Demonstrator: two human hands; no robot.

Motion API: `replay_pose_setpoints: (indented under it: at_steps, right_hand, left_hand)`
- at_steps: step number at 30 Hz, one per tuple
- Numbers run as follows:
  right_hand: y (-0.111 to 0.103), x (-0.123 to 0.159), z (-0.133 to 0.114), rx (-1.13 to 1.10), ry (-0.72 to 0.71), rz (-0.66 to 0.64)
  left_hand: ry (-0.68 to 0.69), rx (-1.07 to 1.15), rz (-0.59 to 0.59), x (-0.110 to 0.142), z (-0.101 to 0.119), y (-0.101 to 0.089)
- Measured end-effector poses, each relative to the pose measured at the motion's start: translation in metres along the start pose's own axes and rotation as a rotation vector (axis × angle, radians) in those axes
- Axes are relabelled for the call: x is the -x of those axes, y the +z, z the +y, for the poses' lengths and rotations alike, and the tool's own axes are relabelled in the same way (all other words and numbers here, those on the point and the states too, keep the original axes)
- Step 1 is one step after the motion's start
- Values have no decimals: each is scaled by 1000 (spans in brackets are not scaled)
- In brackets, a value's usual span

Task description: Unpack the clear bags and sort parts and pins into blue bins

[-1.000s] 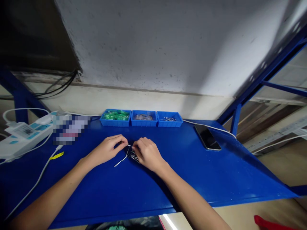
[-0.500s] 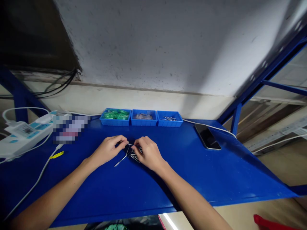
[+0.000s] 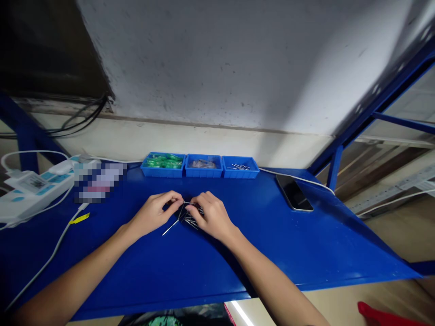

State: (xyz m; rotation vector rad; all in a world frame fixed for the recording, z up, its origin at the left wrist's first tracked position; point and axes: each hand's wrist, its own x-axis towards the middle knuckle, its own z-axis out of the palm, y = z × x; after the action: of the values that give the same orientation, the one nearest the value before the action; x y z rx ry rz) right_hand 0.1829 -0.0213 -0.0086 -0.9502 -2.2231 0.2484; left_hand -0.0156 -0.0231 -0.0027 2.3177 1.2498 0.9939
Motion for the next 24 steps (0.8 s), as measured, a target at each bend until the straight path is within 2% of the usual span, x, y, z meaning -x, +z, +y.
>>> replay_pose_setpoints:
  at_steps: [8, 15, 24]
  right_hand:
    - [0, 0, 2, 19, -23, 31]
    - [-1, 0, -1, -6, -52, 61]
    - [0, -1, 0, -37, -65, 80]
  left_hand:
    - [1, 36, -16, 1, 0, -1]
    - [42, 9, 19, 1, 2, -2]
    - [28, 41, -24, 3, 3, 1]
